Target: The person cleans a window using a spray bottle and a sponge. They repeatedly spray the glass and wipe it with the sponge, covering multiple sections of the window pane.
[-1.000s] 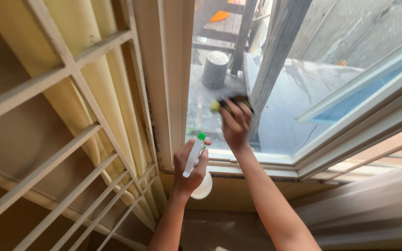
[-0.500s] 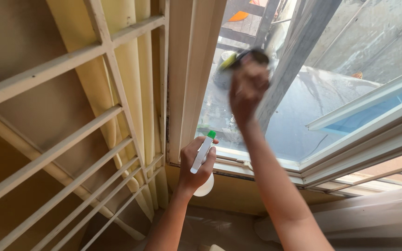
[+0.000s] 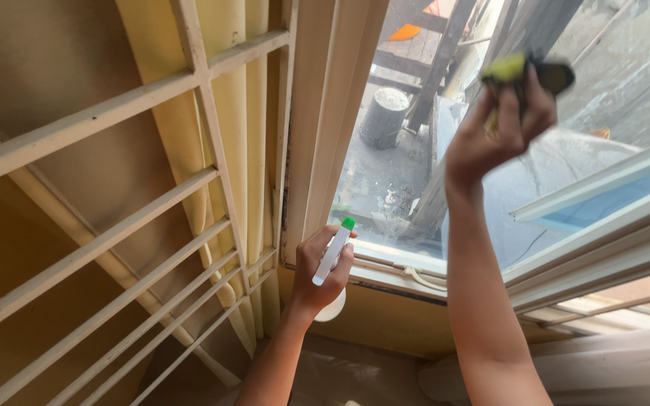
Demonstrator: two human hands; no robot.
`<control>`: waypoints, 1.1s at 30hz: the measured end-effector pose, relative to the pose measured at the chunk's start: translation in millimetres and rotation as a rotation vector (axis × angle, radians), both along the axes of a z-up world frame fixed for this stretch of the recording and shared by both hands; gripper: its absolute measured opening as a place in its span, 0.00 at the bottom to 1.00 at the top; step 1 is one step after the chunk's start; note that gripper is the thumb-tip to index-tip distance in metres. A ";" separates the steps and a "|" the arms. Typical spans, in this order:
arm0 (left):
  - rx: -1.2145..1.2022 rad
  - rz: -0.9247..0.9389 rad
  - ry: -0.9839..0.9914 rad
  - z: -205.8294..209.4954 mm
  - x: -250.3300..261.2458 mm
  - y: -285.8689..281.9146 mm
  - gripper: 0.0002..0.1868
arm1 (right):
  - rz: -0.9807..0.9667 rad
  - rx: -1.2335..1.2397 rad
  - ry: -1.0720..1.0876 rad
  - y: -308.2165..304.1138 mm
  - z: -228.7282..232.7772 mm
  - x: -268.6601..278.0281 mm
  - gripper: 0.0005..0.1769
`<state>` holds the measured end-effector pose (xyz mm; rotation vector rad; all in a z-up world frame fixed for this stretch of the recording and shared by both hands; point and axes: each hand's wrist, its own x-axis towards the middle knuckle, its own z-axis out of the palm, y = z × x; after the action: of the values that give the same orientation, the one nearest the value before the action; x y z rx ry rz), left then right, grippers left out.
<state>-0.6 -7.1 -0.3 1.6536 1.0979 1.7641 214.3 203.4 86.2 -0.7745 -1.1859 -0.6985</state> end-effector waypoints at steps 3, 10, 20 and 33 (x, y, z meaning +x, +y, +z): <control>-0.031 -0.009 -0.023 -3.1 3.3 -0.4 0.07 | 0.050 0.044 -0.067 13.4 17.9 -44.9 0.10; -0.088 -0.085 -0.026 -8.5 9.9 3.8 0.08 | -0.023 -0.170 -0.502 -37.0 -106.2 -57.4 0.02; 0.016 -0.054 -0.021 -7.0 2.5 -0.2 0.06 | 0.020 -0.058 0.181 1.6 12.2 88.7 0.12; -0.154 -0.164 -0.009 -10.7 31.8 -2.0 0.07 | -0.154 -0.225 -0.260 -46.8 -120.6 56.9 0.09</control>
<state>31.2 -9.1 -11.1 1.5933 1.0353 1.5427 271.2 156.6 -34.4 -0.9925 -1.4690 -0.8197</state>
